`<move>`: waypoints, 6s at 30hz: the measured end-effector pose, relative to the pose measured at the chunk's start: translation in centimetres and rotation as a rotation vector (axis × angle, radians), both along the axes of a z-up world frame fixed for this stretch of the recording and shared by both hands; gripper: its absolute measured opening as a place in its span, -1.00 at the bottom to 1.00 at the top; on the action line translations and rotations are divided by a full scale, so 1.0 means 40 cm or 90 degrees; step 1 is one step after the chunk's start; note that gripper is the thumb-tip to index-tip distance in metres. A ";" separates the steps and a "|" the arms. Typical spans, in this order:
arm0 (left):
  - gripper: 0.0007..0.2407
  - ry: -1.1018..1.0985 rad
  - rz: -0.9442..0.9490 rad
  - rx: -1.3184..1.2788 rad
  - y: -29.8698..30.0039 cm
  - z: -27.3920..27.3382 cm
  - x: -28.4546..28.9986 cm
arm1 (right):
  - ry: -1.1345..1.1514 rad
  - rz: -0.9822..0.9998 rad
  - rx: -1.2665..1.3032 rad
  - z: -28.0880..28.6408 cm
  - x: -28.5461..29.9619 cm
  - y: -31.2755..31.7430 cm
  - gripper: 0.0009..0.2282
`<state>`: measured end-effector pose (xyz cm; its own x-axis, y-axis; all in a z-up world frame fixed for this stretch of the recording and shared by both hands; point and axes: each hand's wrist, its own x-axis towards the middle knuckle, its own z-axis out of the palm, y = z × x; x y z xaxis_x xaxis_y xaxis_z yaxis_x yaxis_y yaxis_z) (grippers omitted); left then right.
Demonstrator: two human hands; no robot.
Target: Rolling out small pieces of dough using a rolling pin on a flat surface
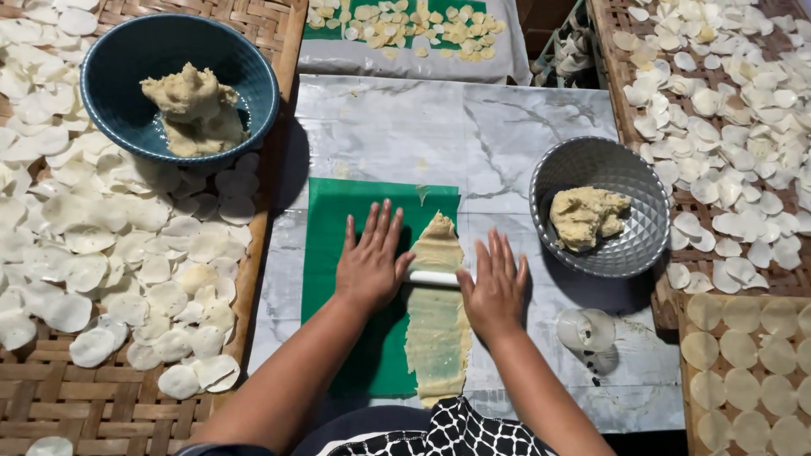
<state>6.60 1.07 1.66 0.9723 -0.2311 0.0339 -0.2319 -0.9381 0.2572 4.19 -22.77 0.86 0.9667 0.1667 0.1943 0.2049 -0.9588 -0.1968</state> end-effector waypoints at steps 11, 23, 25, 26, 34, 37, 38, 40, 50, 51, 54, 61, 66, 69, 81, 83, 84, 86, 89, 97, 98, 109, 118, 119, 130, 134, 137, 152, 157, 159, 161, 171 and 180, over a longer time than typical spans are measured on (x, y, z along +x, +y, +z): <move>-0.53 -0.059 -0.067 -0.040 0.015 0.030 0.033 | -0.128 0.144 -0.034 -0.032 0.062 -0.094 -0.66; -0.51 0.048 0.029 0.010 -0.005 0.012 0.182 | 0.095 0.060 -0.018 0.017 0.212 -0.004 -0.49; -0.51 0.074 0.042 0.009 -0.006 0.004 0.209 | 0.138 0.039 -0.042 0.006 0.249 0.000 -0.48; -0.50 0.081 0.054 0.012 -0.008 -0.008 0.222 | 0.169 0.022 -0.040 0.001 0.266 0.002 -0.45; -0.46 0.059 0.024 0.010 -0.001 0.010 0.206 | 0.018 0.023 0.002 -0.047 0.216 -0.009 -0.43; -0.47 0.048 0.032 0.003 0.005 -0.019 0.235 | -0.129 0.053 0.021 -0.083 0.245 -0.033 -0.49; -0.46 0.049 0.033 0.011 0.005 -0.012 0.247 | -0.127 0.061 0.025 -0.081 0.264 -0.038 -0.50; -0.44 0.062 0.029 0.021 -0.004 0.019 0.224 | -0.112 0.064 0.030 -0.085 0.256 -0.055 -0.49; -0.50 0.104 0.062 0.017 -0.016 0.005 0.182 | -0.145 -0.050 -0.051 -0.035 0.201 0.006 -0.55; -0.49 0.107 0.069 0.021 -0.010 0.005 0.205 | -0.124 -0.046 -0.046 -0.029 0.222 0.016 -0.52; -0.48 0.128 0.085 0.020 -0.013 -0.010 0.252 | -0.030 -0.073 -0.053 -0.026 0.273 0.024 -0.46; -0.44 0.185 0.089 0.028 -0.005 0.013 0.306 | 0.205 -0.117 -0.036 0.001 0.325 0.029 -0.36; -0.42 0.195 0.112 0.028 -0.004 -0.001 0.353 | 0.244 -0.124 -0.039 -0.027 0.356 0.020 -0.37; -0.43 0.182 0.108 0.019 -0.006 0.031 0.341 | 0.161 -0.095 -0.012 0.014 0.323 0.038 -0.41; -0.44 0.098 0.096 -0.087 0.002 0.038 0.257 | -0.263 0.044 -0.047 -0.061 0.292 -0.034 -0.56; -0.44 0.120 0.101 -0.062 -0.004 0.031 0.229 | -0.240 0.034 -0.052 -0.062 0.258 -0.030 -0.64; -0.44 0.141 0.105 -0.037 -0.008 0.027 0.212 | -0.220 0.024 -0.057 -0.063 0.237 -0.028 -0.72; -0.44 0.151 0.115 -0.033 -0.006 0.018 0.232 | -0.181 -0.014 -0.051 -0.059 0.258 -0.009 -0.78; -0.43 0.163 0.127 -0.023 -0.009 -0.003 0.267 | -0.064 -0.070 -0.029 -0.002 0.267 0.028 -0.76; -0.42 0.077 0.120 -0.028 -0.008 0.014 0.281 | -0.016 -0.086 -0.014 -0.022 0.287 0.028 -0.52; -0.42 0.055 0.107 -0.029 -0.006 0.019 0.257 | -0.002 -0.075 -0.014 -0.015 0.267 0.028 -0.50; -0.41 0.125 0.113 0.001 -0.002 -0.048 0.322 | 0.102 -0.095 -0.064 -0.074 0.334 0.019 -0.42; -0.43 0.107 0.077 -0.001 -0.004 0.037 0.222 | 0.137 -0.069 -0.036 -0.011 0.221 0.033 -0.43; -0.44 0.117 0.082 -0.001 -0.004 0.037 0.221 | 0.142 -0.075 -0.034 -0.014 0.225 0.034 -0.44; -0.42 0.101 0.093 -0.017 0.002 0.036 0.274 | 0.053 -0.062 -0.061 -0.030 0.278 0.032 -0.43; -0.41 0.063 0.069 -0.021 0.004 0.015 0.223 | 0.133 -0.034 -0.019 -0.005 0.210 0.022 -0.40; -0.41 0.074 0.072 -0.022 0.006 0.003 0.257 | 0.135 -0.027 -0.029 -0.021 0.245 0.017 -0.39; -0.40 0.080 0.150 -0.053 0.008 0.028 0.370 | 0.130 -0.056 -0.034 -0.008 0.385 0.041 -0.42; -0.39 0.045 0.143 -0.083 0.019 -0.007 0.311 | 0.065 -0.008 -0.006 -0.010 0.307 0.013 -0.42; -0.44 -0.086 0.102 -0.161 0.032 -0.027 0.279 | -0.061 0.035 0.067 -0.008 0.270 -0.009 -0.52; -0.49 -0.145 0.060 -0.157 0.053 -0.042 0.247 | -0.038 0.050 0.051 -0.034 0.239 -0.046 -0.60; -0.52 -0.077 0.014 -0.113 0.059 -0.037 0.273 | -0.090 0.156 0.008 -0.045 0.305 -0.086 -0.66; -0.46 0.022 0.101 -0.039 0.024 -0.014 0.332 | 0.149 0.024 -0.032 -0.003 0.334 -0.004 -0.37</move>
